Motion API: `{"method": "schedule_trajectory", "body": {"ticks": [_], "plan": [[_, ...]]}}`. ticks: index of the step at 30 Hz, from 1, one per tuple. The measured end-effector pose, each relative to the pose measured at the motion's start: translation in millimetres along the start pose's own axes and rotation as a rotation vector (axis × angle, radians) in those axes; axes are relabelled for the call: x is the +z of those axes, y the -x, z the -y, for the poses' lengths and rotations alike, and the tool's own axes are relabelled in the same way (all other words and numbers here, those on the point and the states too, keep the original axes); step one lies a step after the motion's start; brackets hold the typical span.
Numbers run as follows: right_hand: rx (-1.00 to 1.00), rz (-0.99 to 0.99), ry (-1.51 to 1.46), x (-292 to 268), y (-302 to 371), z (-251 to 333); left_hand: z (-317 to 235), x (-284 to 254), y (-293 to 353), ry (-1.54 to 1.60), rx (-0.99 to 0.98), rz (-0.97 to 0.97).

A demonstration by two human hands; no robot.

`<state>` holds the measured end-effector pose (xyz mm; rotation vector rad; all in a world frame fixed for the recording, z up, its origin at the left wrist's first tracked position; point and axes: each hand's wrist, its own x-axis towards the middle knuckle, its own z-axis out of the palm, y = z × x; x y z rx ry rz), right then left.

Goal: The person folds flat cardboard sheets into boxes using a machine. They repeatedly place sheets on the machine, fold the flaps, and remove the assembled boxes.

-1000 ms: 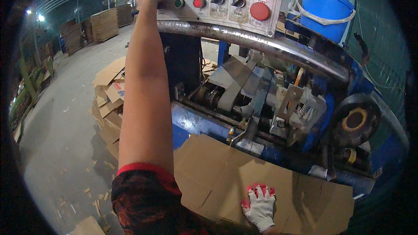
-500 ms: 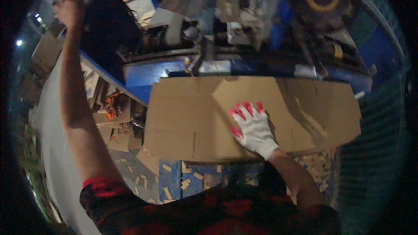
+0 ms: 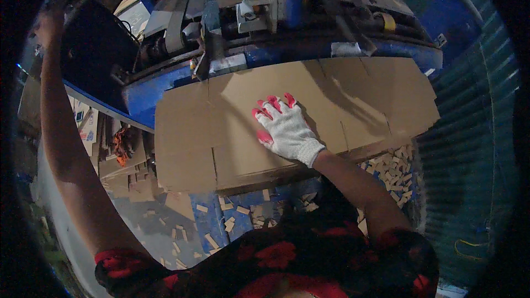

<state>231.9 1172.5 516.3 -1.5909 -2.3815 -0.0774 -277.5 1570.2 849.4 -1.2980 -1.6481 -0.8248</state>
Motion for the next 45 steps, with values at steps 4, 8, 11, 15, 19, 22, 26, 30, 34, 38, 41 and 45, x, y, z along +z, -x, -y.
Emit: {"method": "schedule_trajectory", "body": {"ticks": [4,8,11,15,19,22,26,30,34,38,41,45], "plan": [[0.006,-0.005,0.033,-3.1,3.6,0.9,-16.6,-14.6,32.1,0.171,-0.001,0.106],[0.020,-0.002,0.036,0.8,5.7,1.8,-54.7,-37.6,171.7,0.818,0.181,0.052],[0.033,-0.051,-0.071,6.6,9.9,-2.3,-66.7,-80.6,338.0,0.770,0.274,0.314],[0.121,-0.394,-0.224,-6.1,38.4,-39.5,-52.7,-170.5,500.9,-0.040,0.015,1.047],[0.809,-0.508,0.264,-57.8,127.2,-152.8,-44.6,-230.9,554.1,0.125,-0.143,0.945],[1.146,-0.530,0.718,-62.8,220.7,-227.9,-42.5,-240.2,559.3,0.170,-0.168,0.842],[1.514,-0.683,0.330,-20.9,295.4,-274.7,-35.2,-234.4,562.8,0.148,-0.096,0.787],[1.210,-1.096,-1.028,-3.9,329.3,-258.0,-27.8,-239.4,565.3,0.133,-0.164,0.845],[1.253,-1.070,-0.763,-31.1,318.4,-232.5,-29.2,-249.0,551.2,0.205,-0.368,0.949],[0.971,-1.288,-0.688,-64.4,290.0,-201.2,-35.1,-260.6,525.8,0.190,-0.399,0.927],[0.770,-1.258,-0.942,-82.5,281.7,-155.3,-41.2,-280.1,509.7,0.674,-0.331,0.632],[0.670,-0.442,-0.338,-100.8,273.6,-94.6,-72.1,-319.5,519.9,1.363,-0.549,0.450]]}}
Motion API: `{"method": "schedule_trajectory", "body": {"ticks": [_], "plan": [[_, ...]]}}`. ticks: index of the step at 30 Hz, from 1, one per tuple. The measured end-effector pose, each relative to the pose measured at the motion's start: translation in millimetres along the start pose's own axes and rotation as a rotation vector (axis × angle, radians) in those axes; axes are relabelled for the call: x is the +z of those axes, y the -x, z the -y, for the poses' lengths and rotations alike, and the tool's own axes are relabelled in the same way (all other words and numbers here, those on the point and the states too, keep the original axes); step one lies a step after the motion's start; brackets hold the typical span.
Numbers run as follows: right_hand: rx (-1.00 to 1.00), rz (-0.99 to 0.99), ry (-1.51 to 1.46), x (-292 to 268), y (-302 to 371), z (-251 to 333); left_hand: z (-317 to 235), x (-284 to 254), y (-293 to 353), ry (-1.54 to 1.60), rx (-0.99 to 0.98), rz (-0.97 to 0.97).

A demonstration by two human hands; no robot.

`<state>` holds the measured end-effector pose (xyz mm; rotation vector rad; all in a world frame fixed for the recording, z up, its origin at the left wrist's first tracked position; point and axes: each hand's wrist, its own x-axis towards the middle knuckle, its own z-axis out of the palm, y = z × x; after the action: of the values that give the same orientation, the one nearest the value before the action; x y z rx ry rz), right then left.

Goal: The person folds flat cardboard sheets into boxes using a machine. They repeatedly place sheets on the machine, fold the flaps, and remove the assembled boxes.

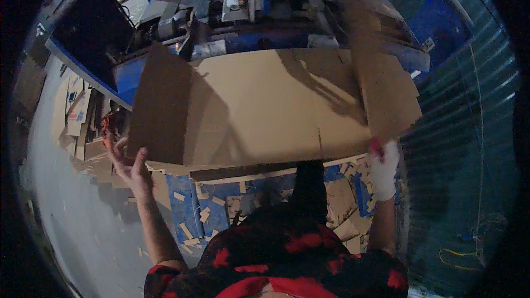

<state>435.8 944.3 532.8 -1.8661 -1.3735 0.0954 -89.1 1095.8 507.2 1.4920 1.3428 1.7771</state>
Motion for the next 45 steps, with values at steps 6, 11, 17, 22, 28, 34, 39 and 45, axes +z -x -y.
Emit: {"method": "schedule_trajectory", "body": {"ticks": [6,11,17,22,28,34,39,45], "plan": [[-0.775,0.286,0.775,52.7,-33.7,25.4,-1.7,76.0,25.3,-0.323,0.137,0.598],[-0.738,0.356,0.803,92.7,-101.6,13.5,14.2,144.5,-15.1,-0.498,0.430,0.584],[-0.704,0.364,0.798,133.7,-171.9,-9.4,50.6,191.4,-72.0,-0.610,0.468,0.595],[-0.731,0.220,0.870,175.0,-245.6,2.4,71.5,239.9,-136.6,-1.124,0.517,0.567],[-0.418,0.269,0.844,204.3,-329.1,10.1,92.4,303.3,-196.7,-1.054,0.075,0.563],[-0.588,0.017,0.498,155.7,-266.6,-19.3,107.3,193.9,-130.7,-0.497,0.195,0.549],[-0.053,0.263,0.277,85.4,-172.4,-30.0,80.4,68.7,-78.1,-1.261,0.190,0.294],[-0.448,0.208,0.537,153.3,-220.3,-2.6,67.6,190.5,-114.9,-0.704,0.314,0.517]]}}
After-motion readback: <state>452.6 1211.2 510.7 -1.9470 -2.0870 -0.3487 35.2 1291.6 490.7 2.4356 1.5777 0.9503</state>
